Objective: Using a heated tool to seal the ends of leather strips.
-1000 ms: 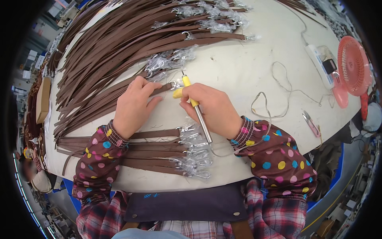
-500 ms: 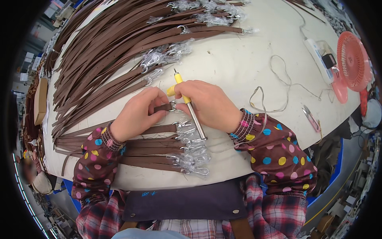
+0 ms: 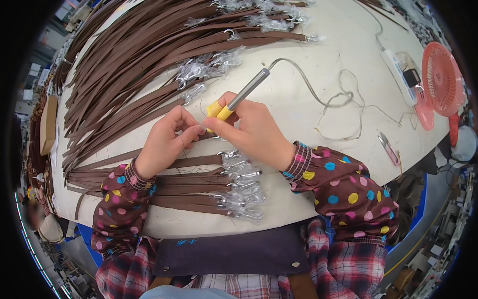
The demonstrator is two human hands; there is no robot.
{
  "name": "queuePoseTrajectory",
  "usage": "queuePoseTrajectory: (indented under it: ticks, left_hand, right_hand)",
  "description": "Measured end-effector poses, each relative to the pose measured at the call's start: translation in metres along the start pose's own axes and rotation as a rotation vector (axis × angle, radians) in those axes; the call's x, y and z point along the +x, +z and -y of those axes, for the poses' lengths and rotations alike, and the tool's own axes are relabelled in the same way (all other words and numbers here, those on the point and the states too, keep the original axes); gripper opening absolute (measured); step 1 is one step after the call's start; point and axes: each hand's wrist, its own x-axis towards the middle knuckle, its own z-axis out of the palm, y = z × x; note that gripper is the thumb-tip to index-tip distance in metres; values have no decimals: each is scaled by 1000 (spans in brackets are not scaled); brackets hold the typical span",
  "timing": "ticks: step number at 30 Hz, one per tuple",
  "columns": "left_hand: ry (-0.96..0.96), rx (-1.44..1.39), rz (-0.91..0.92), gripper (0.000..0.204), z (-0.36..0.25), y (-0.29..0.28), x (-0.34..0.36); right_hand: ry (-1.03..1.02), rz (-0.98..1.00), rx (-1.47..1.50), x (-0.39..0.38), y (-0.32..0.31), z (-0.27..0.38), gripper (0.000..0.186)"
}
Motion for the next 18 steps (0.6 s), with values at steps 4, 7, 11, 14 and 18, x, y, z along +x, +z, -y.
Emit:
queuePoseTrajectory:
  ticks: [4,7,11,14,18]
  left_hand:
    - [3,-18,9,18,2,0,0]
    - [29,-24,5,18,3,0,0]
    - [63,-9,7,18,5,0,1]
    - [42,-14,13,18,5,-1,0]
    - [29,-36,15,18,3,0,1]
  right_hand:
    - [51,-30,-31,-2,10,-5,27]
    - [37,-50,-64,-3,11,-5,27]
    - [47,-48,-59,-3,11,-6,26]
    - [60,-31,-84,-3,10,-5,26]
    - [55,-21,-96,-4,9,-5,27]
